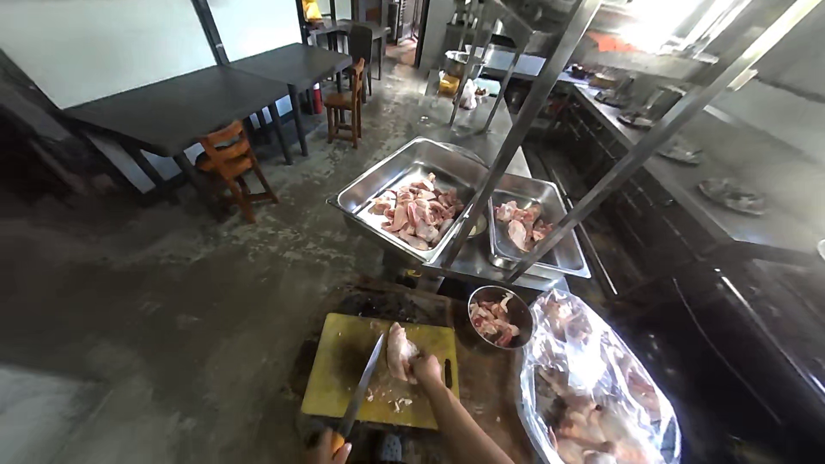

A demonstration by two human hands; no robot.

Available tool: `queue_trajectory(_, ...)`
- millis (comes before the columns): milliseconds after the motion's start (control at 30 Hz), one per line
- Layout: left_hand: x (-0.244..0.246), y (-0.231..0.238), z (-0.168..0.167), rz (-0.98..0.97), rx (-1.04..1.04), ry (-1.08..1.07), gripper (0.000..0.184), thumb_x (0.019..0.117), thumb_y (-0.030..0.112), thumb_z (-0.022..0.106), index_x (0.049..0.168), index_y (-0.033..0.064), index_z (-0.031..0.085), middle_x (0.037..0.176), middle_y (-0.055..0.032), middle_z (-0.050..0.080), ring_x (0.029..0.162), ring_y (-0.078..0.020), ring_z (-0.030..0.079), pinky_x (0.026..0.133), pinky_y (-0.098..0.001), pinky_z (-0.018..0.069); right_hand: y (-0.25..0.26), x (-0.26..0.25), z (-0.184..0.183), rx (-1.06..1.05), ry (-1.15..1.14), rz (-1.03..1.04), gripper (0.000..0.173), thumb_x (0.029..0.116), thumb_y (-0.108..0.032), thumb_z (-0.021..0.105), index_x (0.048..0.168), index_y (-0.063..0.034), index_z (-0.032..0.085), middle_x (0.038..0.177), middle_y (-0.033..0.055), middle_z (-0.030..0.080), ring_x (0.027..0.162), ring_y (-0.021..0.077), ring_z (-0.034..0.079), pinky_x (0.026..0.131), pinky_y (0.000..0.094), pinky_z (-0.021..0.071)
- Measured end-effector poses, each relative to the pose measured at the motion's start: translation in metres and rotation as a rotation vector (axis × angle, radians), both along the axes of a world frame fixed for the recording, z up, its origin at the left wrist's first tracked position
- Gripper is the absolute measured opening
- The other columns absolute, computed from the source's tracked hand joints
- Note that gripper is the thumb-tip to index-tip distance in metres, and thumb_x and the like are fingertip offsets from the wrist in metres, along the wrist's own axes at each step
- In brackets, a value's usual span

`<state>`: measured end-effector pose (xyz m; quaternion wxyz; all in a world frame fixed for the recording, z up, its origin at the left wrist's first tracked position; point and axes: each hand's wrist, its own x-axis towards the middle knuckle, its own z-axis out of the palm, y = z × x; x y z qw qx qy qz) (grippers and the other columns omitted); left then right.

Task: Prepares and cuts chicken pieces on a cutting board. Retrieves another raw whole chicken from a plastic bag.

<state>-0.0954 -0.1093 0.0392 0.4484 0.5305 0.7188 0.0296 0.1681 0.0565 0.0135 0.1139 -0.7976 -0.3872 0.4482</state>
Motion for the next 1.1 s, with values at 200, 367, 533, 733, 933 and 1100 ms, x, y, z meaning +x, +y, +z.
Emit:
queue_trajectory(200,0.018,0.023,-0.026,-0.139,-0.085,-0.015,0.056,0.1029,0.050,0.055,0.142,0.0102,0.055,0.121,-0.0177,0.070,0.114,-0.0335,0.069,0.099,-0.0569,0.0544,-0.017,-0.004,-0.007,0.040,0.123,-0.025,0.039,0.0919,-0.021,0.074,0.128,-0.0077,0.068,0.111,0.0162,0.073,0.099,0.0297,0.071,0.089,0.0515,0.0576)
queue_trajectory(367,0.024,0.037,-0.027,-0.209,-0.097,0.074,0.051,0.1053,0.043,0.054,0.143,0.0088,0.050,0.120,-0.0186,0.070,0.113,-0.0362,0.069,0.097,-0.0582,0.0550,-0.035,0.002,-0.029,0.215,0.218,-0.062,0.043,0.0945,-0.014,0.069,0.136,-0.0066,0.060,0.107,0.0147,0.072,0.082,0.0251,0.073,0.076,0.0462,0.0625)
queue_trajectory(533,0.033,0.039,-0.022,-0.191,-0.125,0.119,0.052,0.1057,0.042,0.054,0.145,0.0082,0.048,0.123,-0.0187,0.069,0.115,-0.0358,0.069,0.098,-0.0575,0.0552,-0.045,0.010,-0.033,0.254,0.212,-0.016,0.054,0.0925,-0.016,0.072,0.144,-0.0131,0.056,0.112,0.0109,0.073,0.083,0.0240,0.073,0.076,0.0464,0.0629)
queue_trajectory(733,0.039,0.045,-0.020,-0.188,-0.105,0.157,0.053,0.1056,0.040,0.055,0.148,0.0091,0.045,0.121,-0.0202,0.070,0.113,-0.0369,0.069,0.098,-0.0577,0.0553,-0.030,0.009,-0.019,-0.051,0.275,0.025,0.039,0.1055,-0.038,0.054,0.115,-0.0021,0.068,0.095,0.0124,0.072,0.083,0.0233,0.072,0.078,0.0442,0.0599)
queue_trajectory(933,0.043,0.036,0.028,-0.316,-0.067,0.278,0.047,0.1085,0.038,0.049,0.145,0.0100,0.046,0.114,-0.0189,0.071,0.108,-0.0369,0.072,0.094,-0.0558,0.0572,-0.028,0.011,-0.012,0.004,0.259,0.093,0.040,0.1077,-0.038,0.050,0.110,-0.0028,0.069,0.089,0.0100,0.072,0.079,0.0222,0.072,0.077,0.0442,0.0603)
queue_trajectory(1100,0.047,0.026,0.035,-0.344,-0.193,0.338,0.050,0.1095,0.037,0.047,0.151,0.0093,0.041,0.121,-0.0213,0.070,0.113,-0.0398,0.070,0.096,-0.0577,0.0558,-0.027,0.012,-0.012,0.022,0.349,0.056,0.042,0.1106,-0.035,0.045,0.110,-0.0005,0.069,0.090,0.0116,0.073,0.078,0.0229,0.073,0.076,0.0429,0.0614)
